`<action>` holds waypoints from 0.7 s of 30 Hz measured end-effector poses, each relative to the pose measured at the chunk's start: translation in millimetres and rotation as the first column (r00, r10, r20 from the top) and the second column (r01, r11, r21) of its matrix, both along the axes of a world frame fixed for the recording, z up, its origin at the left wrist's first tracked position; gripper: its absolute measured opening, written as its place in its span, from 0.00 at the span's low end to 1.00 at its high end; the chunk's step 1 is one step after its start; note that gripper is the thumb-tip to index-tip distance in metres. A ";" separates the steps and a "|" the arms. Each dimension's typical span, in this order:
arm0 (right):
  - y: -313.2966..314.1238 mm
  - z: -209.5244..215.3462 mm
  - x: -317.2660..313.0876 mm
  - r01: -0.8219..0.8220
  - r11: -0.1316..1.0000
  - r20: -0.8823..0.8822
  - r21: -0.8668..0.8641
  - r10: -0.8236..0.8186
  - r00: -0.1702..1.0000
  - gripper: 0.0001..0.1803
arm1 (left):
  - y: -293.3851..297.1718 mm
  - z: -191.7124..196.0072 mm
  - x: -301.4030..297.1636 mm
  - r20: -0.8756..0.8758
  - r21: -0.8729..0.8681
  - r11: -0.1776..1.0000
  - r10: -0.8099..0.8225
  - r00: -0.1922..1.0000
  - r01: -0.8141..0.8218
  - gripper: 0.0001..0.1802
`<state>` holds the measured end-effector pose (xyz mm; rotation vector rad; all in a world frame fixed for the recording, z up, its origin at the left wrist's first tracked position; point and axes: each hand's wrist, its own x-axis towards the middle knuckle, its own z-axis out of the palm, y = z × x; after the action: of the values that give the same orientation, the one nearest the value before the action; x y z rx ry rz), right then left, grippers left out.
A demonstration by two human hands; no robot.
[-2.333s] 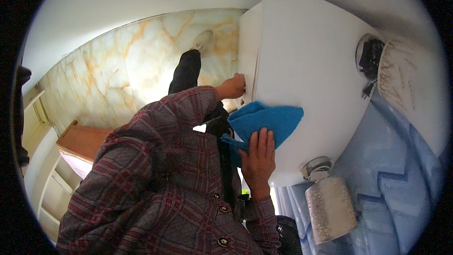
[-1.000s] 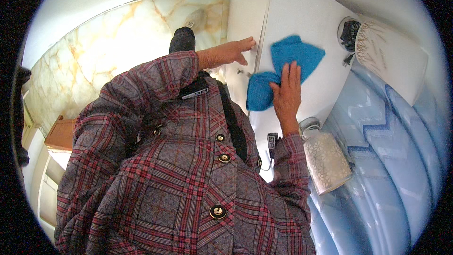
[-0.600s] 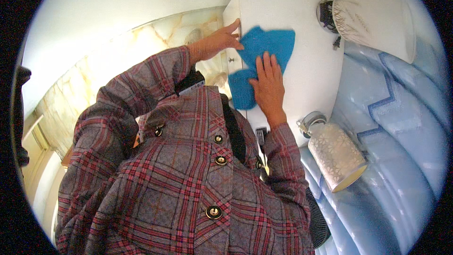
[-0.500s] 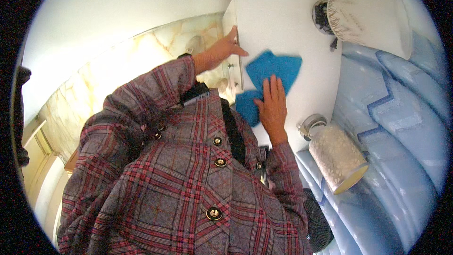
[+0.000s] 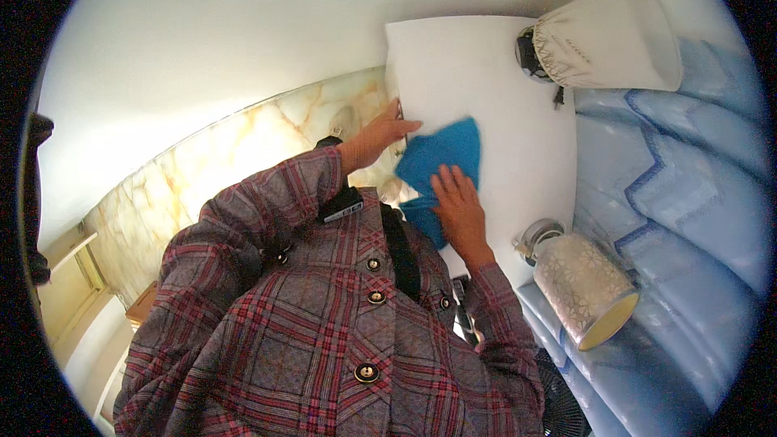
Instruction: The person wipes a standing fan with a blue cloth, then cleans a white cabinet by opening and closing its door. They move two lampshades aside, wipe the cabinet top, and return the lampshades to their original positions.
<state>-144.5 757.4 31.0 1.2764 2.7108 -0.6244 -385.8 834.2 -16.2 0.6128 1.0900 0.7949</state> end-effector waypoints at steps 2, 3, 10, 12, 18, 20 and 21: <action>-0.4 -3.7 23.3 0.203 0.975 -0.052 0.092 -0.199 0.979 0.37 | -8.1 -2.8 5.9 -0.022 -0.020 1.000 -0.023 0.999 0.023 0.41; 3.2 -5.9 32.8 0.310 0.943 -0.079 0.120 -0.303 0.950 0.37 | -9.1 -4.6 9.3 -0.021 0.014 1.000 -0.013 1.000 0.013 0.42; 58.6 -31.8 0.9 0.311 0.930 -0.170 0.193 -0.281 0.945 0.37 | 6.4 -1.9 6.5 -0.777 0.280 0.919 0.046 0.628 0.278 0.64; 39.9 -26.7 -8.7 0.209 0.960 -0.165 0.189 -0.178 0.970 0.39 | 15.0 7.6 -1.9 -0.901 0.268 0.857 0.061 0.430 0.441 0.67; 18.3 -22.2 55.3 0.445 0.880 -0.095 0.166 -0.435 0.895 0.38 | 46.9 32.6 -18.6 -0.987 0.126 0.661 0.006 0.163 0.739 0.74; 38.6 -29.6 76.4 0.558 0.797 -0.145 0.232 -0.539 0.830 0.37 | 52.2 36.7 -17.1 -0.996 0.060 0.626 -0.014 0.088 0.778 0.74; 53.0 -32.7 81.7 0.595 0.760 -0.159 0.263 -0.574 0.803 0.36 | 53.0 38.7 -15.7 -0.998 0.044 0.618 -0.013 0.066 0.785 0.74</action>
<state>-62.8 810.4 -1.7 2.2661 2.4925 -0.2859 -401.5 887.3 22.5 2.1996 1.6196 0.0013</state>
